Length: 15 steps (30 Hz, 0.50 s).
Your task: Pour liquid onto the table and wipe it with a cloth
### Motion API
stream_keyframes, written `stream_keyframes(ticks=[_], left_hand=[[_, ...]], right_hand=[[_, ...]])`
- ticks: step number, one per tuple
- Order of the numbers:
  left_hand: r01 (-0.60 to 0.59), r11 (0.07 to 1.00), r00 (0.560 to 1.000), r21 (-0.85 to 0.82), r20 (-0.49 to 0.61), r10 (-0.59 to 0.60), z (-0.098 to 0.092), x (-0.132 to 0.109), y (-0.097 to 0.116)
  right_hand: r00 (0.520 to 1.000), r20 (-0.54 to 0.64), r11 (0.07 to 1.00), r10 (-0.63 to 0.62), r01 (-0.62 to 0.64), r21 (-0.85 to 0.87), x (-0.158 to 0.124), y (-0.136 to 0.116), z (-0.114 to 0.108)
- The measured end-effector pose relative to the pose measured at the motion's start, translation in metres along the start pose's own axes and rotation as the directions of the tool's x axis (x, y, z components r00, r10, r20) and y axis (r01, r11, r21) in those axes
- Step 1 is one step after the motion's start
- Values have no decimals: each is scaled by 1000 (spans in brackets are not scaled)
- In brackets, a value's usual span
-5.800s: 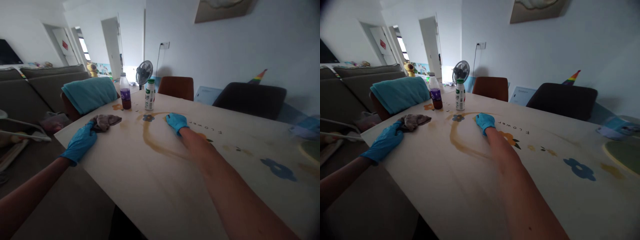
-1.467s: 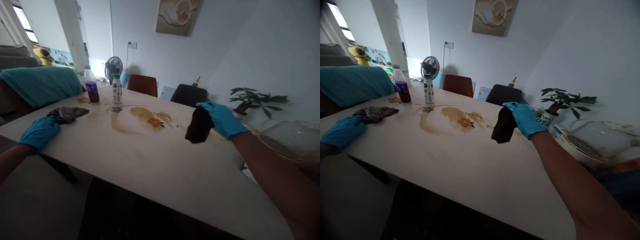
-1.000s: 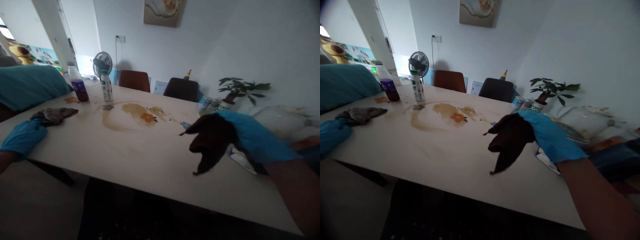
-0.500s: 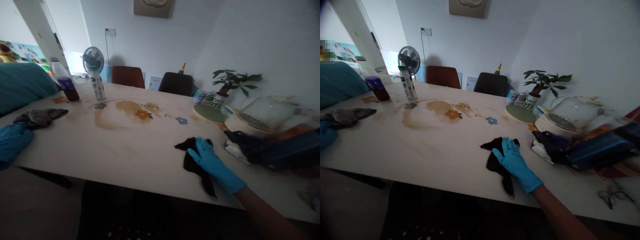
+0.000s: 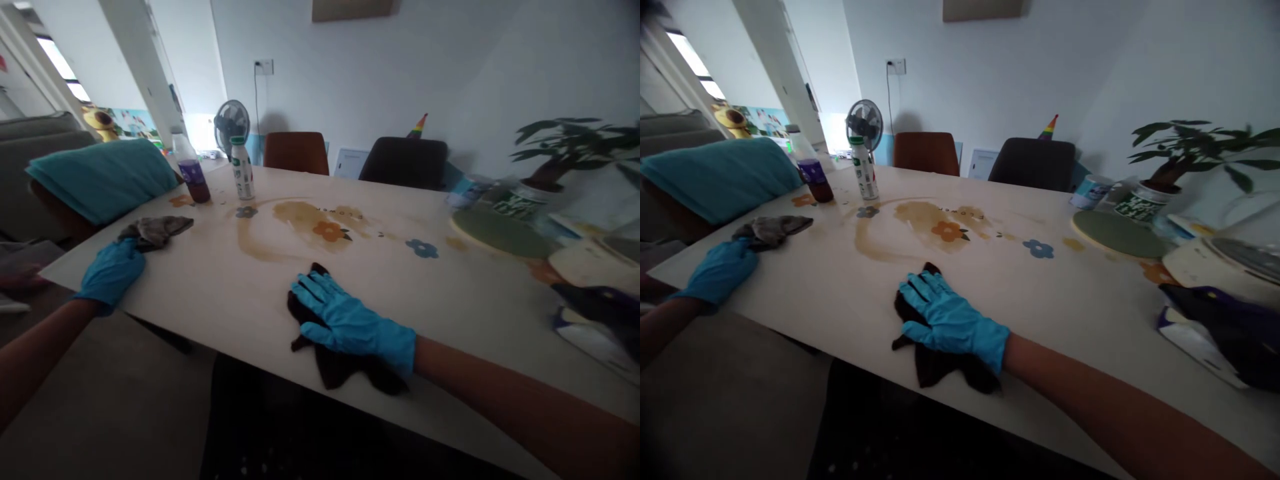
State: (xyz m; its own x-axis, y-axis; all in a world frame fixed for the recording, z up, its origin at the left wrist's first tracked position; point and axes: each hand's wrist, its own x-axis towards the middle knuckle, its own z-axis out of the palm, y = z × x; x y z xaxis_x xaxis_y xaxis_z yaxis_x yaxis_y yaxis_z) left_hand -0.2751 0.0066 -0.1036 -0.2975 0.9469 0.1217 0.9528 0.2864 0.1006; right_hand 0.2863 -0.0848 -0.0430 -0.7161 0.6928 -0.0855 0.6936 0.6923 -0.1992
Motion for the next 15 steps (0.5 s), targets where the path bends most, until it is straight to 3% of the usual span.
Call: stream_keyframes(ticks=[6,11,15], left_hand=[[26,999,1000,31,4,-26,-10,-8,13],[13,1000,1000,-14,-20,-13,-9,-9,15],[19,1000,999,-22,-31,-20,-4,-5,11]], right_hand=[[970,-13,969,-243,242,-52,141,-62,8],[966,-35,964,-255,250,-94,251,-105,19],[980,-78,981,-184,178,-78,307,-118,16]])
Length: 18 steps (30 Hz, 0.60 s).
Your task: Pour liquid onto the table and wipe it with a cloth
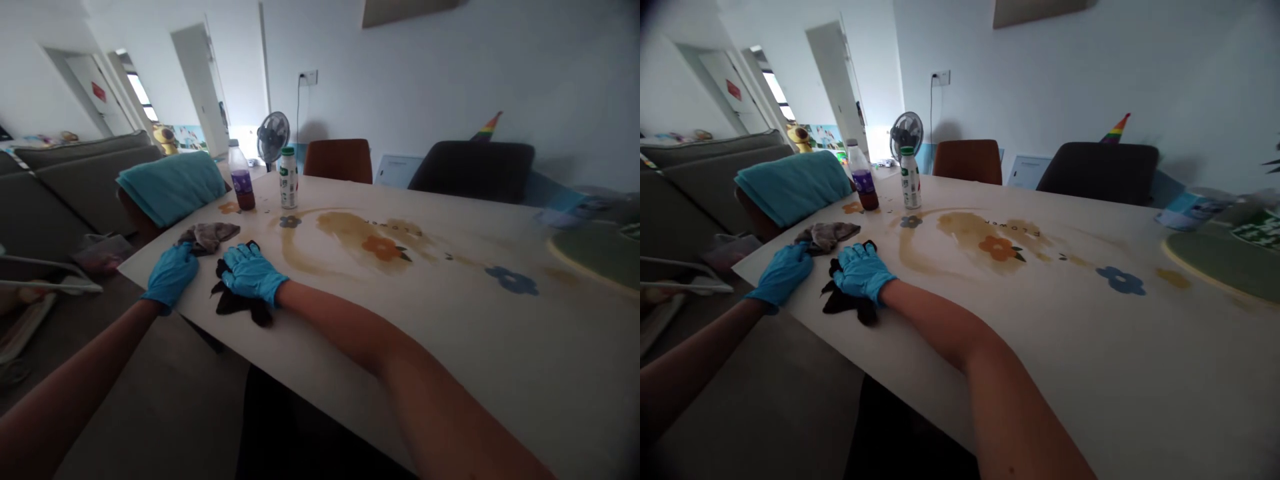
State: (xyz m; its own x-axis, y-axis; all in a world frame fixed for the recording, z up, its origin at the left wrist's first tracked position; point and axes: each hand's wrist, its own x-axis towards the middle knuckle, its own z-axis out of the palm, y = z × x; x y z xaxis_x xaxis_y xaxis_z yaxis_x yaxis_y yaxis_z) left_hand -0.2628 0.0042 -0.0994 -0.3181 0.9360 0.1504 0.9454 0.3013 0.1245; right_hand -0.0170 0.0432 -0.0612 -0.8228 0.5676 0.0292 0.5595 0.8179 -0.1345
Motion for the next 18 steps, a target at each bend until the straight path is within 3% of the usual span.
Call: stream_keyframes(ticks=[11,18], left_hand=[[40,993,999,-114,-15,-42,5,-1,1],[46,990,999,-133,-18,-49,4,-3,1]], right_hand=[[980,-9,980,198,-198,10,78,48,-15],[890,-46,891,453,-453,13,88,97,-26]])
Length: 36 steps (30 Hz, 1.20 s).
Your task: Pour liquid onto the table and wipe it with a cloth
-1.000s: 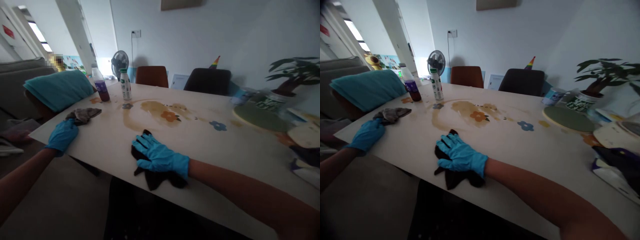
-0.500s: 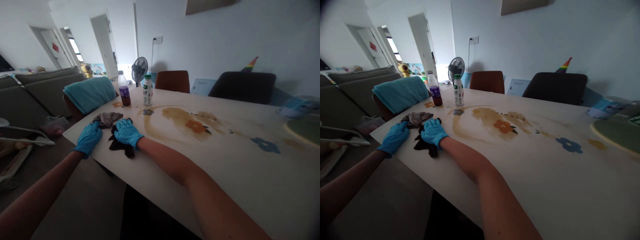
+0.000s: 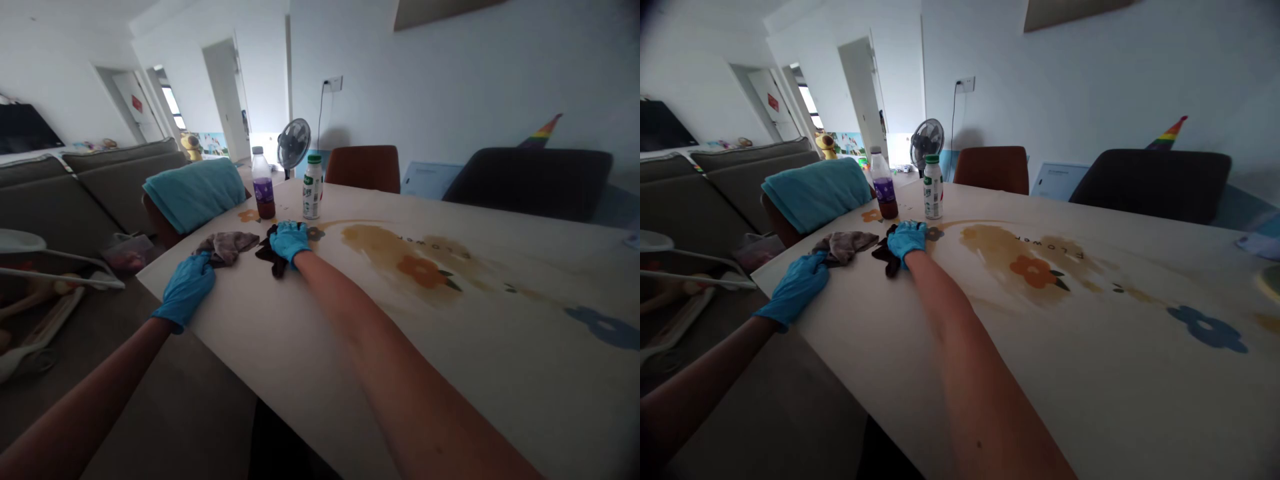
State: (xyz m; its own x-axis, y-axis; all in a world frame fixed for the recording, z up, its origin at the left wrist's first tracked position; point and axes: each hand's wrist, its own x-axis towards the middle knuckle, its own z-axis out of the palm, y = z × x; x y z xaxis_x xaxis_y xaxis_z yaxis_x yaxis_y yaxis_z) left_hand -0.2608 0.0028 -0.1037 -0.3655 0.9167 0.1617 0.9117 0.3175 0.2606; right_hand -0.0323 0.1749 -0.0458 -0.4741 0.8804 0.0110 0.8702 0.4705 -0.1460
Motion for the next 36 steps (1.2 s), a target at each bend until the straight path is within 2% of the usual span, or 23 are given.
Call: stream_keyframes(ticks=[6,12,17,23,27,31,34,36], left_hand=[[12,1000,1000,14,21,-13,-5,-1,5],[21,999,999,32,50,-23,-10,-1,8],[-3,998,997,57,72,-1,-11,0,6],[-23,998,997,65,70,19,-14,-4,10],[-37,997,997,71,70,32,-16,-6,11],[-47,996,997,70,62,43,-15,-5,9],[-50,997,998,65,51,47,-13,-5,7],[-56,997,998,61,43,53,-11,-5,6]], right_hand=[[984,-17,984,179,-179,-3,8,21,-3],[998,-18,998,60,-60,-2,-1,29,-4],[999,-46,1000,10,-11,-26,-29,38,2],[998,-38,995,-57,54,-86,-101,48,0],[990,-4,982,-142,141,-123,-162,78,-6],[960,49,948,-276,281,-148,-226,133,-9],[977,0,975,-213,213,-58,-277,189,-13],[982,25,982,-187,187,-6,-312,231,-16]])
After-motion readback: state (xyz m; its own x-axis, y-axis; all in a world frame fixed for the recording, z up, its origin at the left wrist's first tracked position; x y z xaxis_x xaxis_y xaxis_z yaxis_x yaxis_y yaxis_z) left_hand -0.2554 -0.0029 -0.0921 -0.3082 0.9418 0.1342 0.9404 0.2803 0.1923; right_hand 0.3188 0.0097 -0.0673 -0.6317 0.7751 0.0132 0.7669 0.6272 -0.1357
